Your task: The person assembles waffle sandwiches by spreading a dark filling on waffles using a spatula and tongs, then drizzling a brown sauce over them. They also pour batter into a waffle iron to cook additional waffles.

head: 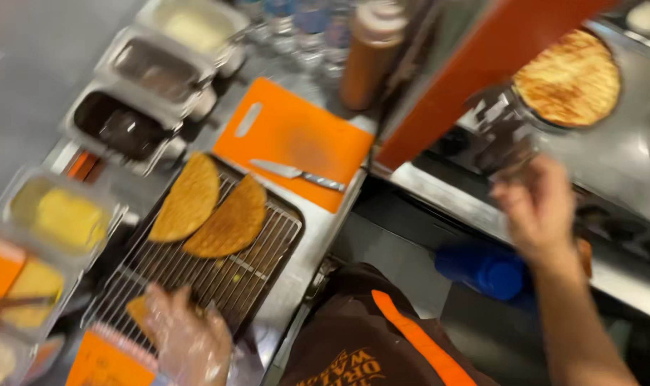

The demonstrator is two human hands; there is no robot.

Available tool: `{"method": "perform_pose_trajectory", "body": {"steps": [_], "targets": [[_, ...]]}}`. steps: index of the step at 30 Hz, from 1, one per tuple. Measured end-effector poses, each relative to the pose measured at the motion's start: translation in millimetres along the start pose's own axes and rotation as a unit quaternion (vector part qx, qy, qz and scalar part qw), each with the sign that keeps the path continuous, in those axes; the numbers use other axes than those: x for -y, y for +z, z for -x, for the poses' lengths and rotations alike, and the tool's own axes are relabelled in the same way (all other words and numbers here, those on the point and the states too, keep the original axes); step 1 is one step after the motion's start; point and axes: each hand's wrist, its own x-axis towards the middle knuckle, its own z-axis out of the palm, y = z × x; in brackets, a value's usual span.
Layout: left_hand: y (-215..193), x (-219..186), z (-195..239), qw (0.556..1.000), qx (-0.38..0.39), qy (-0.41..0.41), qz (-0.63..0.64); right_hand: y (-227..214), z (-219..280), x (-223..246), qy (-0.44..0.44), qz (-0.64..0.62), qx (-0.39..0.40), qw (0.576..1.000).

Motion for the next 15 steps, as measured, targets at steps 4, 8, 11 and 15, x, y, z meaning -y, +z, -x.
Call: {"method": "perform_pose_trajectory", "body": {"steps": [4, 8, 11, 15], "targets": [[17.7, -12.2, -9.0, 0.996, -0.062, 0.046, 0.047, -113.2, -10.9, 22.0, -0.068, 0.485, -0.046, 0.871], [27.0, -32.5, -28.3, 0.978, -0.085, 0.149, 0.116, -181.2, -39.1, 14.5, -0.076, 0.636, 0.015, 0.767], [28.3, -49.9, -36.7, 0.968, -0.060, 0.203, 0.138, -191.9, -54.6, 24.6, -0.122, 0.752, 0.051, 0.646], [30.7, -64.1, -41.6, 0.956, -0.043, 0.240, 0.160, -185.2, -80.6, 43.9, -0.193, 0.750, 0.088, 0.626]]}}
